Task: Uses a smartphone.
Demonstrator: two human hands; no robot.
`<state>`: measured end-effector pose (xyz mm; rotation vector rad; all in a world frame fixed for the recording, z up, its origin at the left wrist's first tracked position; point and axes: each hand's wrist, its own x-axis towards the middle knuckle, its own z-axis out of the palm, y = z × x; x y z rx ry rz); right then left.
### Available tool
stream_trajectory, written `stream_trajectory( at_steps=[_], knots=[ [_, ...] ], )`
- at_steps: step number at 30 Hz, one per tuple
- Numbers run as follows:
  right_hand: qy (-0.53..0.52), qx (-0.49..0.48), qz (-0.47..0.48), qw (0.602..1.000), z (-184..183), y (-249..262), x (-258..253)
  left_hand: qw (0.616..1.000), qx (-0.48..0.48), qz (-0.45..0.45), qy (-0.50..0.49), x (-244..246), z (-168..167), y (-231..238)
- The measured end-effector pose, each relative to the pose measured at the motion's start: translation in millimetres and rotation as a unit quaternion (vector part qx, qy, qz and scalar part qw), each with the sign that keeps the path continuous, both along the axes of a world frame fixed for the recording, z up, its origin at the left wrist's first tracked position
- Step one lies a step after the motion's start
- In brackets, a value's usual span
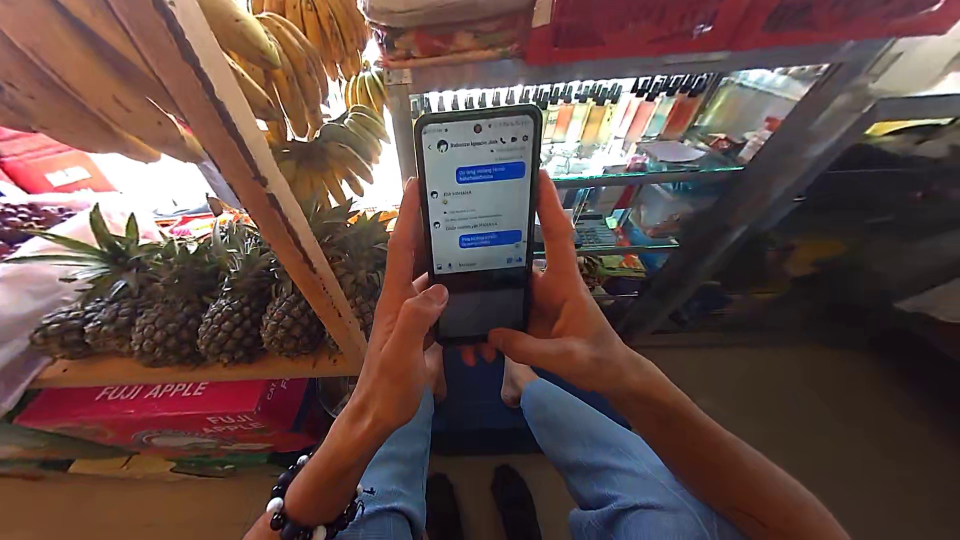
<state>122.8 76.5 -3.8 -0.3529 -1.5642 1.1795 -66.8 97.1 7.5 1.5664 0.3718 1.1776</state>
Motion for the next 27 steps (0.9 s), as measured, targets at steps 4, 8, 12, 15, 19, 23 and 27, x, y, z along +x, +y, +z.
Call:
stream_trajectory(
  at_steps=[4, 8, 12, 15, 19, 23, 27],
  knots=[
    [-0.003, -0.008, -0.012, 1.0, 1, -1, 4, 1.0, -0.008, -0.003, -0.004, 4, -2, -1],
    [0.002, -0.024, -0.026, 0.999, -4, 0, 10, 1.0, -0.004, -0.003, -0.001, 6, -4, -1],
    [0.008, -0.04, -0.029, 0.999, -5, 0, 13, 1.0, -0.009, -0.001, 0.008, 8, -5, -2],
    [0.014, -0.051, -0.024, 0.998, -6, 0, 13, 1.0, -0.003, -0.006, 0.003, 8, -5, -2],
    [0.026, -0.054, -0.019, 0.998, -6, 1, 11, 1.0, -0.002, 0.001, 0.004, 9, -5, -3],
    [0.027, -0.052, -0.009, 0.998, -6, 0, 13, 1.0, -0.007, 0.005, 0.003, 10, -5, -6],
    [0.005, -0.033, -0.003, 0.999, -4, -2, 17, 1.0, -0.004, -0.008, 0.003, 8, -5, -5]
  ],
)
